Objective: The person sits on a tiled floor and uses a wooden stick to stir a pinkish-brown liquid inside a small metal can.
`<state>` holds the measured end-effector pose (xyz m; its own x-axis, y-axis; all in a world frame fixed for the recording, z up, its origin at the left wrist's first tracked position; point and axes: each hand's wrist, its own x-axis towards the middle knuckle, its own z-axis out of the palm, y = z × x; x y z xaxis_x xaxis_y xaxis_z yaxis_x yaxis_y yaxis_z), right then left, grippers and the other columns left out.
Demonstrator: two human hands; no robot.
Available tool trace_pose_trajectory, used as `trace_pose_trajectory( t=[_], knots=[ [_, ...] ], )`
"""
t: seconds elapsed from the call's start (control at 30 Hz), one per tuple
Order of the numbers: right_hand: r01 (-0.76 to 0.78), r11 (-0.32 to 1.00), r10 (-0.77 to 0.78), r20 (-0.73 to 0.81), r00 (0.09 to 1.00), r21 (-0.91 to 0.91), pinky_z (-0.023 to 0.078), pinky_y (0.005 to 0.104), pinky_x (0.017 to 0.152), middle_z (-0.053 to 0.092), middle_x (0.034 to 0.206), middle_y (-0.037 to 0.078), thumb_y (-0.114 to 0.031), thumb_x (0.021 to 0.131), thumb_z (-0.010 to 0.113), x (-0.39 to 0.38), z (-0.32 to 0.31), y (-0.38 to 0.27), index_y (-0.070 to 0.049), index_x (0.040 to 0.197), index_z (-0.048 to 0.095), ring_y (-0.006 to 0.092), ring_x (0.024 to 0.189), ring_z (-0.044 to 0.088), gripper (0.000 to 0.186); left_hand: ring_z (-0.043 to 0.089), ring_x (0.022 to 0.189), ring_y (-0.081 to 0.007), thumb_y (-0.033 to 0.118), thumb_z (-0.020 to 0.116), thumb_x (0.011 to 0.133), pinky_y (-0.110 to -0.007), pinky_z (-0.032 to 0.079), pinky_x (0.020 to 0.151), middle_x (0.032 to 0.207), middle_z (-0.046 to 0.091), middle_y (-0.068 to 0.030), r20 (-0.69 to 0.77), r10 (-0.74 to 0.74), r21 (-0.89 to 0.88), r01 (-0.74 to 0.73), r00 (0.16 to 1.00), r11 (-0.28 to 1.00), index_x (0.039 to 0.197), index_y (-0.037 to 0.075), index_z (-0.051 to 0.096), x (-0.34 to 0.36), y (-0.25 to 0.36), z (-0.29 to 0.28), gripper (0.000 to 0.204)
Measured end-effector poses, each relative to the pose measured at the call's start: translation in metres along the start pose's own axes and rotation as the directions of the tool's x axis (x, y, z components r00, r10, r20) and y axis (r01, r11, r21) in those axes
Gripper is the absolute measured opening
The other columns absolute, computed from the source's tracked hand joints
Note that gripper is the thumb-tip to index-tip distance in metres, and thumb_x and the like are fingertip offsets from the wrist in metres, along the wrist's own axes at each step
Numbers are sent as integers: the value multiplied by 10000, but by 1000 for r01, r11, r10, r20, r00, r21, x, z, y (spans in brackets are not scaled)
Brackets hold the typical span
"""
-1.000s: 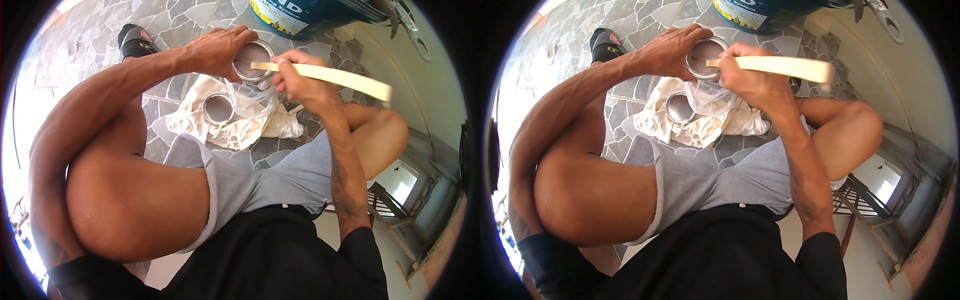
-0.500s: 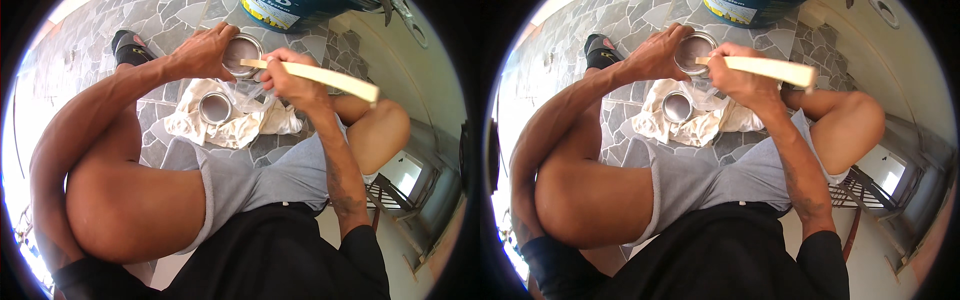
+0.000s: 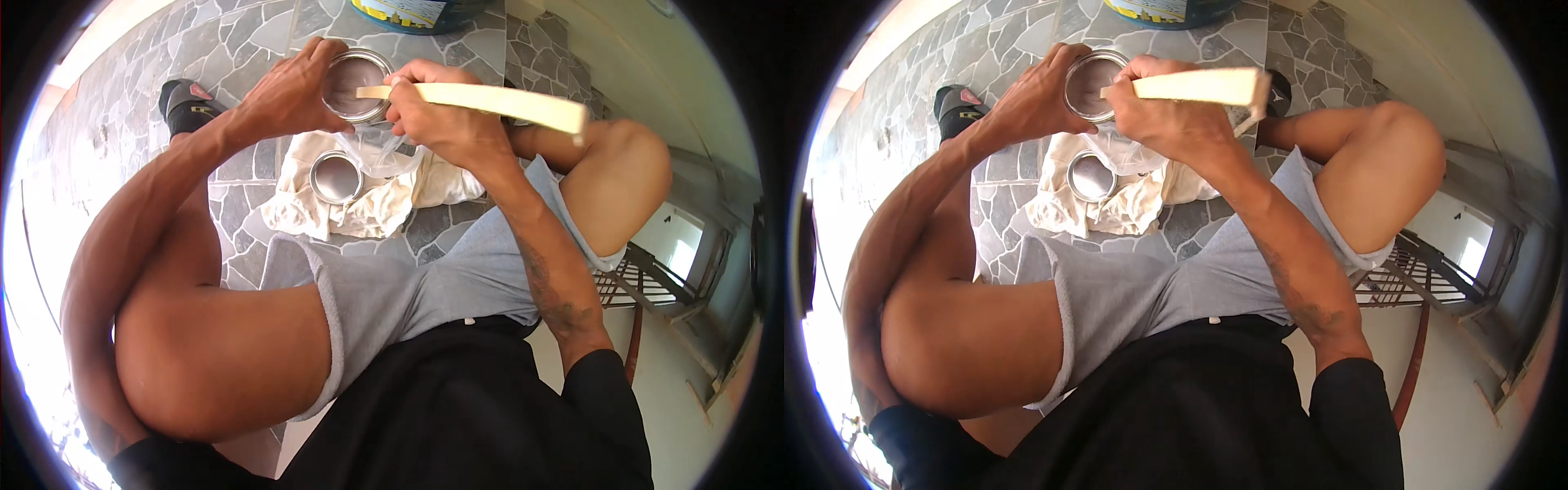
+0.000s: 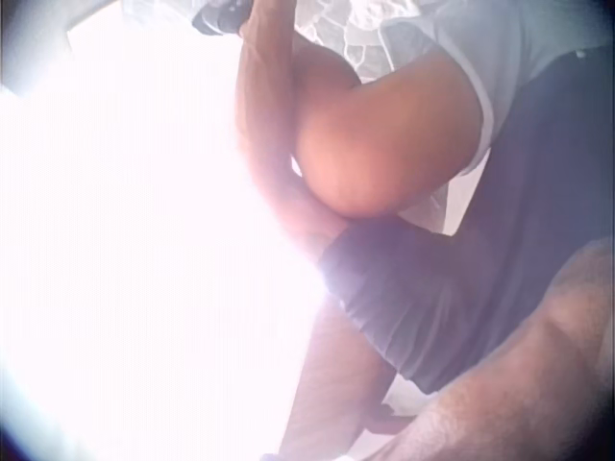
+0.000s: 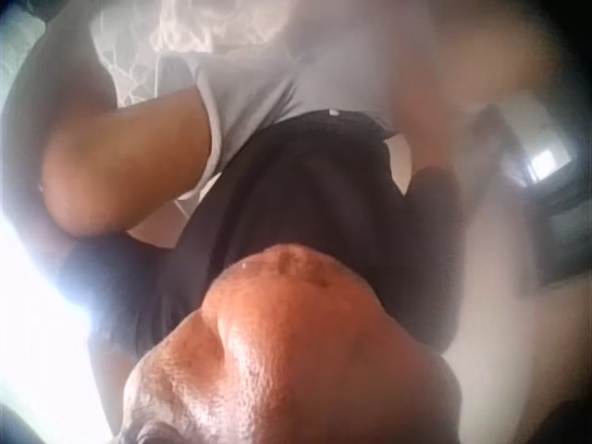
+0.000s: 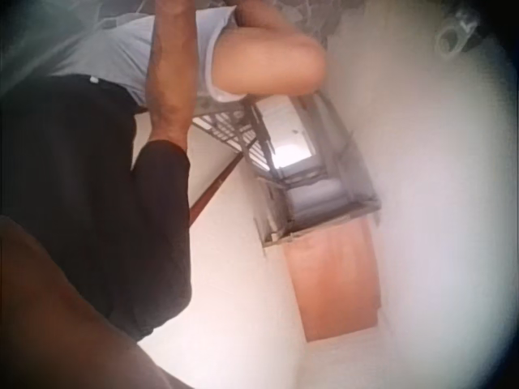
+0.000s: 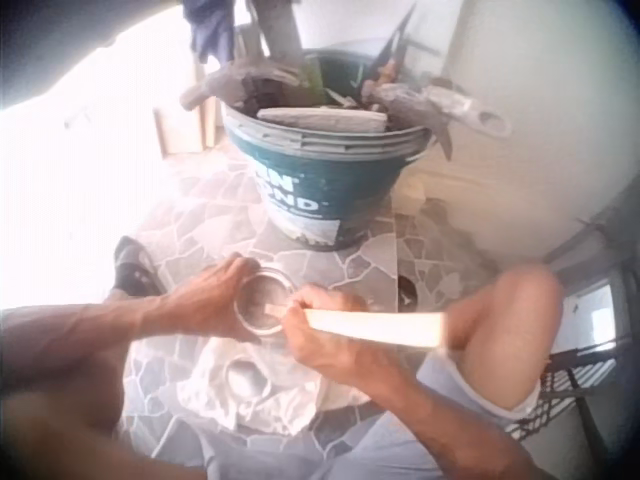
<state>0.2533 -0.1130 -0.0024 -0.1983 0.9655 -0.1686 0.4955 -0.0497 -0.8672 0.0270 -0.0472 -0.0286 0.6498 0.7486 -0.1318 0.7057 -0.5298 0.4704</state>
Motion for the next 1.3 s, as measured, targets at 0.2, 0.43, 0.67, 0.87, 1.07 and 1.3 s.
trace_pose_trajectory(
  t=[0.2,0.43,0.67,0.87,1.07,1.3],
  knots=[
    [269,951,-288,-120,950,-154,532,262,564,711,768,74,-253,973,533,-18,-26,-24,-5,1042,686,114,645,681,300,548,1266,-366,225,917,651,-443,465,1060,1368,508,-167,25,92,-142,-87,995,986,1429,54,386,-5,-15,-8,957],
    [226,973,-229,-171,958,-39,552,293,603,717,754,90,-241,957,543,-6,7,11,-1,1004,681,138,662,701,281,563,1250,-356,195,913,661,-437,483,1047,1376,516,-141,47,131,-139,-123,990,983,1429,87,401,1,-20,-7,929],
    [282,954,-295,-148,944,-103,552,268,602,722,787,93,-236,951,569,-24,-22,-15,3,1032,684,129,680,704,278,561,1259,-343,237,917,669,-429,493,1024,1342,528,-149,73,78,-128,-68,994,989,1413,67,406,-2,-8,-13,919],
    [318,947,-322,-222,920,-54,563,290,611,720,759,91,-230,936,551,-16,5,7,-1,1019,681,143,672,711,276,579,1234,-352,232,915,675,-422,495,1020,1357,533,-152,77,56,-138,-45,995,989,1417,76,409,1,-11,-11,911],
    [101,995,-98,-157,983,10,549,269,579,722,800,92,-238,954,542,-21,-25,-13,-1,1042,686,132,678,697,291,590,1221,-348,238,921,670,-424,497,1018,1352,540,-162,99,19,-126,-6,995,992,1414,80,413,-2,-9,-11,915],
    [335,942,-335,-220,916,-38,557,277,578,710,749,95,-215,970,549,-20,0,7,14,996,677,140,649,700,264,593,1215,-353,235,926,667,-430,496,1018,1348,541,-160,68,71,-115,-63,995,991,1410,78,409,-2,-12,-11,919]
  ],
)
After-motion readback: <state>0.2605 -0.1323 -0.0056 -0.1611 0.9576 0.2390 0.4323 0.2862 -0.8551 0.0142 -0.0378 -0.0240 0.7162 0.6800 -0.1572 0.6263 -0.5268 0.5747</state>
